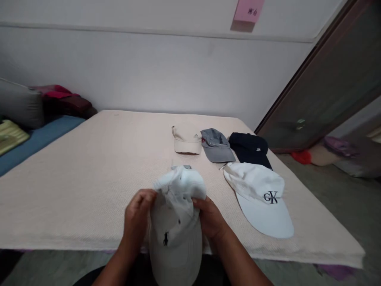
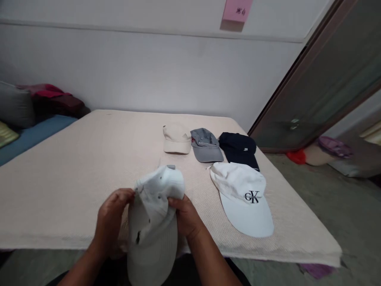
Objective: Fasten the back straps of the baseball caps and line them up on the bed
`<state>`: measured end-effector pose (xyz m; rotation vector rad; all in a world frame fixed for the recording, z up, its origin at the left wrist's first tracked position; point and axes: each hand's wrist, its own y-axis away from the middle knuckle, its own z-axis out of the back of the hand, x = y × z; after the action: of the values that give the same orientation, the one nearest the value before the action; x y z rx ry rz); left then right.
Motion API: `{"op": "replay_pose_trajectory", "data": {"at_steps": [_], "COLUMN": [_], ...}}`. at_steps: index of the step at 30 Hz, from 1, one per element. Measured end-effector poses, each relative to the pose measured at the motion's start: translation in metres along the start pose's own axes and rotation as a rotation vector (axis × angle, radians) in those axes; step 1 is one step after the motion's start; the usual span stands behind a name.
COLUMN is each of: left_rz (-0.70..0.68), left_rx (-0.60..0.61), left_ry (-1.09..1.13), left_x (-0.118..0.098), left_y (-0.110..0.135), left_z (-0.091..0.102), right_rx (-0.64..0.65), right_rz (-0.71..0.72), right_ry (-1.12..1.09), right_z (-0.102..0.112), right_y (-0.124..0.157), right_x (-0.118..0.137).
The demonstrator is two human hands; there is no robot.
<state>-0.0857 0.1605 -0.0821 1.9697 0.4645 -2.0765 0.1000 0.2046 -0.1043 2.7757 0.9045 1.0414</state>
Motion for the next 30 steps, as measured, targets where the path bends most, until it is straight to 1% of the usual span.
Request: {"op": "replay_pose_trajectory", "data": {"at_steps": [1,2,3,4,6,8,9,10,11,12,14,17,19,21,23,26,28,30], "left_rz": [0.105,0.227,0.354,0.472,0.661,0.784,0.834,0.87,0.885,0.881,0.846,0.79,0.75,0.708,0.694,0.71,0.708,0.701], "left_rx": [-0.102,-0.132,-0.097,-0.018,0.194,0.378,0.442,0.481,0.49,0.464,0.351,0.176,0.143,0.189,0.292,0.463,0.562,0.635], "left_ry": [0.063,0.14,0.227,0.315,0.472,0.59,0.635,0.671,0.697,0.713,0.716,0.686,0.663,0.646,0.626,0.576,0.51,0.42], "left_x": [0.002,0.004,0.006,0.006,0.003,-0.003,-0.006,-0.008,-0.009,-0.01,-0.008,-0.006,-0.008,-0.012,-0.016,-0.019,-0.018,-0.014], "left_y": [-0.007,-0.012,-0.015,-0.017,-0.014,-0.008,-0.005,-0.004,-0.004,-0.005,-0.009,-0.015,-0.015,-0.012,-0.007,-0.002,0.001,0.002], "left_z": [0.002,0.002,0.001,-0.002,-0.011,-0.02,-0.023,-0.025,-0.024,-0.022,-0.013,0.001,0.006,0.006,0.004,-0.002,-0.008,-0.013], "right_rx": [0.017,0.031,0.044,0.054,0.062,0.059,0.052,0.047,0.045,0.048,0.066,0.129,0.192,0.244,0.261,0.192,0.143,0.135], "right_rz": [0.009,0.017,0.023,0.03,0.042,0.051,0.057,0.062,0.061,0.051,0.007,-0.091,-0.141,-0.161,-0.156,-0.084,-0.019,0.035], "right_ry": [0.0,0.0,-0.002,-0.008,-0.027,-0.046,-0.055,-0.06,-0.058,-0.047,0.017,0.206,0.311,0.314,0.235,0.147,0.141,0.16], "right_z": [0.001,0.001,0.001,0.0,-0.001,-0.003,-0.003,-0.002,0.0,0.002,0.009,0.019,0.023,0.025,0.025,0.024,0.024,0.024], "right_y": [0.004,0.007,0.01,0.012,0.017,0.02,0.021,0.023,0.024,0.025,0.026,0.028,0.03,0.032,0.034,0.032,0.029,0.026], "right_x": [0.002,0.004,0.006,0.007,0.01,0.012,0.013,0.015,0.015,0.016,0.016,0.014,0.013,0.016,0.022,0.033,0.039,0.042]}}
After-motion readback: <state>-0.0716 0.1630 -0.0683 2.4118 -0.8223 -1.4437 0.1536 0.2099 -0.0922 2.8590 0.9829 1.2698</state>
